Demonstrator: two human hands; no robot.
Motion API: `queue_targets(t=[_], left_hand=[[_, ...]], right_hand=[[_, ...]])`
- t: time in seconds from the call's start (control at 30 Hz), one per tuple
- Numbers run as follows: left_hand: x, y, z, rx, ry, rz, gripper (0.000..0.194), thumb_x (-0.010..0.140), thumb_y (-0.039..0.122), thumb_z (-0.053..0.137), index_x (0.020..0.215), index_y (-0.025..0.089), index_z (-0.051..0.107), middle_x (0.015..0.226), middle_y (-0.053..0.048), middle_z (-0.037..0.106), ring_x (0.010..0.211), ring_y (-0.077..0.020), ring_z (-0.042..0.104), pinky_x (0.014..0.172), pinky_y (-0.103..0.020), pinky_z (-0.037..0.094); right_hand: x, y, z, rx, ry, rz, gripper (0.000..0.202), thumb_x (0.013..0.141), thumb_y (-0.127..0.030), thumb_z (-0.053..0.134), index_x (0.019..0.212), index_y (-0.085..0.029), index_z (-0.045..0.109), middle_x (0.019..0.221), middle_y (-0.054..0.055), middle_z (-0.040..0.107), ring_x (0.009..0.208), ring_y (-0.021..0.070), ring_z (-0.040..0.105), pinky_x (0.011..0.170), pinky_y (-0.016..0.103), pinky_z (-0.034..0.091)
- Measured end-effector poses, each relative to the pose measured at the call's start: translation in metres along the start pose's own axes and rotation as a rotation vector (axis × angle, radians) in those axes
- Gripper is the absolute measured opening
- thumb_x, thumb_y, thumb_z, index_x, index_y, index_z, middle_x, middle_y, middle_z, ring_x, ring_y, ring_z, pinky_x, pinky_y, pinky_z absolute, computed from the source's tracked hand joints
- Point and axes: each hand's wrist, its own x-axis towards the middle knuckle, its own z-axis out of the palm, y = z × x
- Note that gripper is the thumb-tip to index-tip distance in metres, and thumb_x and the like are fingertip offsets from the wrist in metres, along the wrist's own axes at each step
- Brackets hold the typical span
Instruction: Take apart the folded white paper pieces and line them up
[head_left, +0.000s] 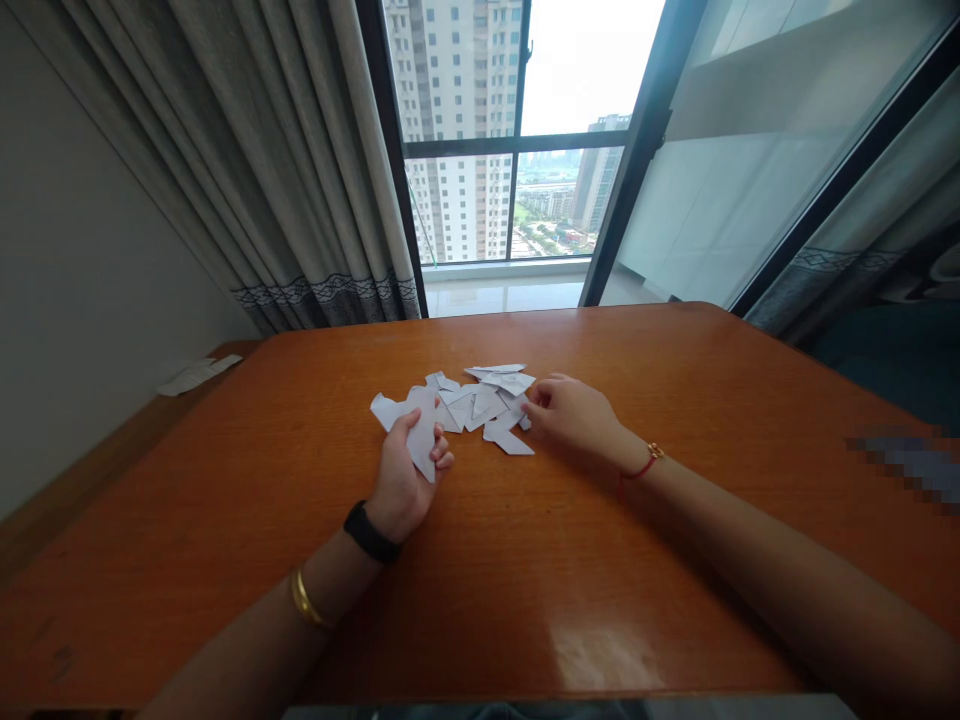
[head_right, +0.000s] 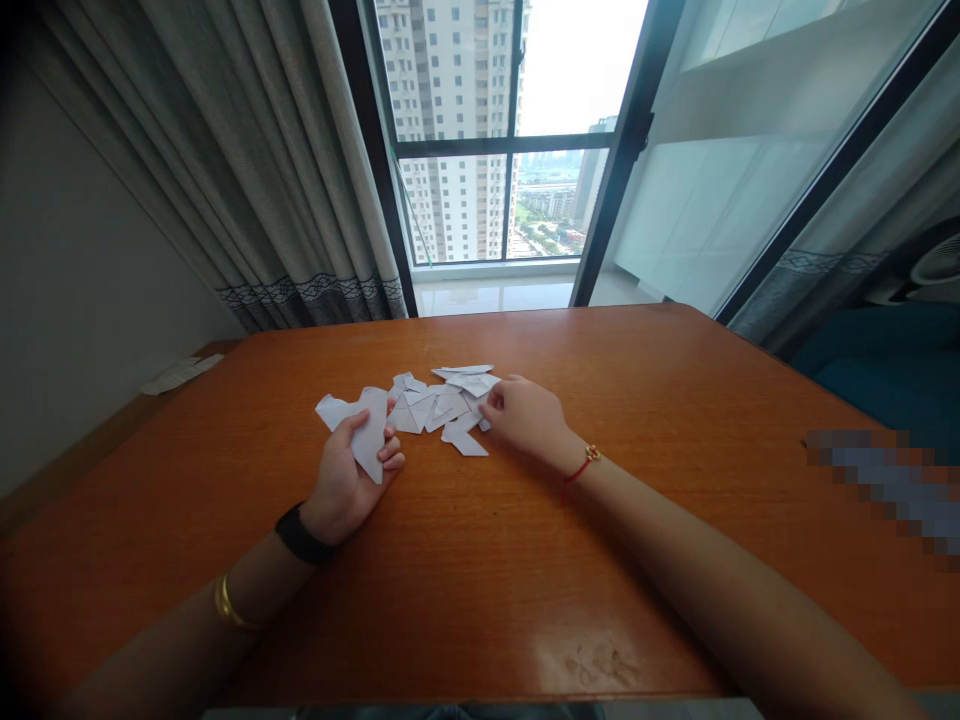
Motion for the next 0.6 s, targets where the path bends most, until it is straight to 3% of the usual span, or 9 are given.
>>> queue_targets(t=[0.07, 0.13, 0.27, 0.4, 0.5, 0.6], left_hand=[[0.000, 0.000, 0.000, 0.000, -0.007, 0.002, 0.026, 0.080, 0.026, 0.053, 0.105, 0.016, 0.056, 0.062, 0.004, 0.046, 0.040, -0.0058, 0.035, 0.038, -0.017, 0.029], [0.001, -0.001, 0.000, 0.009, 0.002, 0.003, 0.026, 0.081, 0.027, 0.053, 0.104, 0.015, 0.056, 0.062, 0.004, 0.045, 0.041, -0.0060, 0.035, 0.039, -0.017, 0.029], [0.002, -0.003, 0.000, 0.019, 0.027, 0.000, 0.023, 0.082, 0.027, 0.051, 0.100, 0.014, 0.056, 0.063, 0.003, 0.048, 0.042, -0.0067, 0.038, 0.040, -0.017, 0.031], [0.000, -0.004, 0.001, 0.000, 0.010, -0.023, 0.022, 0.080, 0.028, 0.053, 0.097, 0.014, 0.056, 0.064, 0.002, 0.049, 0.043, -0.0073, 0.039, 0.041, -0.019, 0.033], [-0.001, -0.002, 0.001, -0.008, -0.037, -0.032, 0.028, 0.078, 0.030, 0.056, 0.099, 0.013, 0.058, 0.067, 0.001, 0.051, 0.047, -0.0085, 0.043, 0.044, -0.020, 0.037], [-0.002, 0.000, 0.000, 0.001, -0.081, -0.053, 0.029, 0.076, 0.031, 0.060, 0.097, 0.011, 0.061, 0.070, 0.000, 0.053, 0.054, -0.0099, 0.048, 0.049, -0.022, 0.042]], right_hand=[[0.001, 0.003, 0.001, -0.092, 0.085, -0.092, 0.025, 0.086, -0.033, 0.052, 0.080, -0.023, 0.074, 0.104, 0.007, 0.065, 0.093, 0.0217, 0.055, 0.077, 0.030, 0.039], [0.002, 0.004, 0.005, -0.128, 0.070, -0.154, 0.026, 0.087, -0.031, 0.050, 0.084, -0.024, 0.076, 0.108, 0.008, 0.062, 0.100, 0.0236, 0.053, 0.084, 0.031, 0.038], [0.005, 0.003, 0.015, -0.135, 0.072, -0.034, 0.032, 0.089, -0.040, 0.047, 0.093, -0.022, 0.073, 0.102, 0.011, 0.061, 0.092, 0.0238, 0.055, 0.075, 0.032, 0.040], [0.009, 0.000, 0.023, -0.105, 0.064, 0.060, 0.041, 0.080, -0.056, 0.055, 0.095, -0.020, 0.069, 0.100, 0.013, 0.060, 0.090, 0.0260, 0.056, 0.074, 0.033, 0.041], [0.011, 0.001, 0.024, -0.046, 0.058, 0.097, 0.036, 0.077, -0.048, 0.060, 0.098, -0.019, 0.066, 0.098, 0.011, 0.060, 0.088, 0.0249, 0.056, 0.073, 0.032, 0.041], [0.013, 0.003, 0.023, -0.060, 0.139, 0.104, 0.032, 0.077, -0.039, 0.060, 0.100, -0.019, 0.066, 0.105, 0.013, 0.060, 0.097, 0.0277, 0.054, 0.079, 0.035, 0.040]])
